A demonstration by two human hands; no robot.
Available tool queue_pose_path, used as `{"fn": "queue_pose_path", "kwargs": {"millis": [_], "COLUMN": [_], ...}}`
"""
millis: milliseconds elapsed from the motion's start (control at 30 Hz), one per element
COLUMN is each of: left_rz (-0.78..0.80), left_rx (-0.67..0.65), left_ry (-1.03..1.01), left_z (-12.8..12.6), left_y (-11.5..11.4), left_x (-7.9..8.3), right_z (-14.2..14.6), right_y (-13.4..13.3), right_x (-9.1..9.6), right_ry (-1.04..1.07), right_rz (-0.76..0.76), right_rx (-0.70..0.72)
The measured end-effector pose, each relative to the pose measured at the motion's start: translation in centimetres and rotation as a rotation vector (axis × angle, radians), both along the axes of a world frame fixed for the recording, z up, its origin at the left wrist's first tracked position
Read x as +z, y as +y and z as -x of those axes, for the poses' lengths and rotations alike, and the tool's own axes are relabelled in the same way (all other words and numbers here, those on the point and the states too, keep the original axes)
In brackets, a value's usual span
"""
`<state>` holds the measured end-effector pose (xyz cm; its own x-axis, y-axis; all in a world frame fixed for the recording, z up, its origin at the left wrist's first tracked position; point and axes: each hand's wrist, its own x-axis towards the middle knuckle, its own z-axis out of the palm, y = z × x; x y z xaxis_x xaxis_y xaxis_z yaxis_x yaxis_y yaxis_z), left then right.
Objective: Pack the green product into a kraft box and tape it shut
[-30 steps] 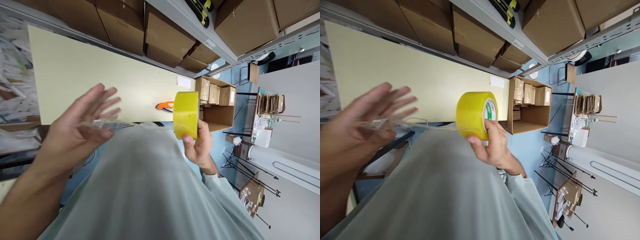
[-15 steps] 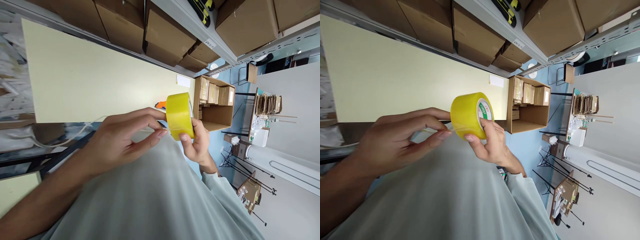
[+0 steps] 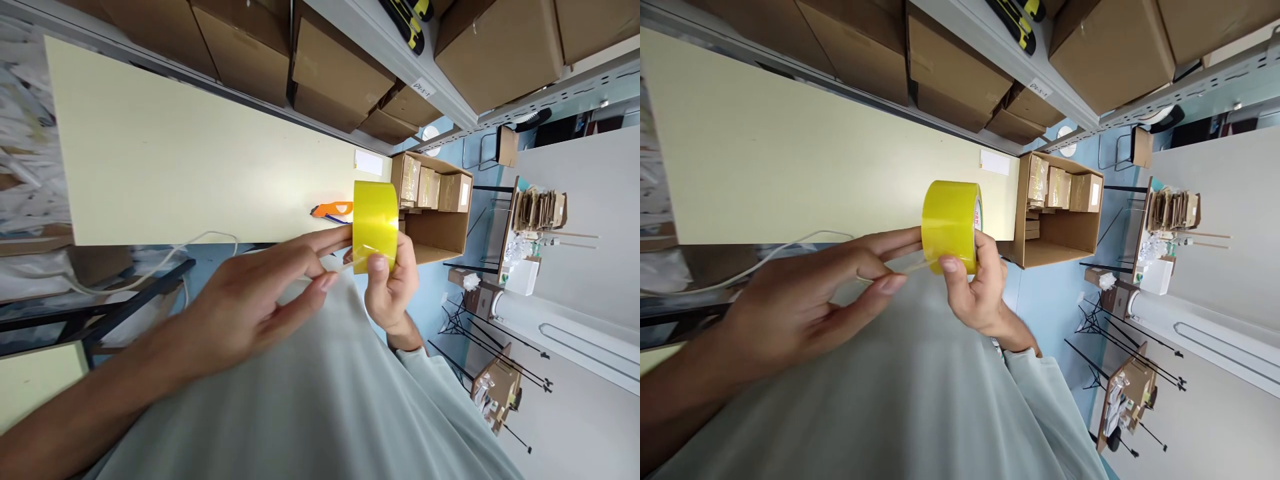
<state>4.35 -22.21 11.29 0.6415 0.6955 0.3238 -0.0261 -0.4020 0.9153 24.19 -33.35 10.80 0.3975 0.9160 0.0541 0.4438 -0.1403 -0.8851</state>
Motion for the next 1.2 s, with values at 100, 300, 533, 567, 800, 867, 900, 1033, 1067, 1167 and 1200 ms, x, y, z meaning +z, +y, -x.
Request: {"fn": "queue_pose_path", "kwargs": {"millis": [100, 300, 533, 567, 800, 867, 900, 1033, 1067, 1167, 1200], "left_rz": [0.075, 0.139, 0.066, 0.063, 0.196, 0.251, 0.268, 0.277, 0.277, 0.234, 0.206], "left_rx": [-0.001, -0.079, -0.174, -0.170, -0.259, -0.291, -0.300, -0.317, -0.321, -0.300, -0.287], "left_ry": [0.004, -0.055, -0.042, -0.031, -0.056, -0.076, -0.082, -0.051, -0.039, -0.003, 0.012], "left_z": [-0.4, -0.4, 0.1, 0.2, 0.8, 0.7, 0.6, 0.8, 0.9, 1.3, 1.4], "left_y": [0.3, 1.0, 1.9, 2.0, 2.4, 2.5, 2.5, 2.4, 2.3, 2.0, 1.8], "left_x": [-0.1, -1.4, -2.4, -2.7, -4.5, -4.2, -4.0, -4.4, -4.7, -5.6, -5.7], "right_z": [-0.4, -1.0, -0.3, -0.1, 1.1, 1.3, 1.4, 1.5, 1.5, 1.7, 1.8], "right_y": [0.8, 1.1, 2.5, 2.9, 4.2, 4.5, 4.6, 4.9, 5.0, 5.1, 5.1], "right_x": [1.0, 2.1, 2.1, 2.2, 1.4, 1.0, 0.9, 0.3, 0.1, -0.4, -0.5], "right_ry": [0.063, 0.138, 0.463, 0.502, 0.643, 0.650, 0.654, 0.686, 0.696, 0.700, 0.689], "right_rz": [0.010, 0.080, 0.188, 0.193, 0.187, 0.198, 0.206, 0.250, 0.259, 0.268, 0.265], "right_rx": [0.081, 0.180, -0.058, -0.077, -0.135, -0.163, -0.175, -0.181, -0.177, -0.175, -0.175]}}
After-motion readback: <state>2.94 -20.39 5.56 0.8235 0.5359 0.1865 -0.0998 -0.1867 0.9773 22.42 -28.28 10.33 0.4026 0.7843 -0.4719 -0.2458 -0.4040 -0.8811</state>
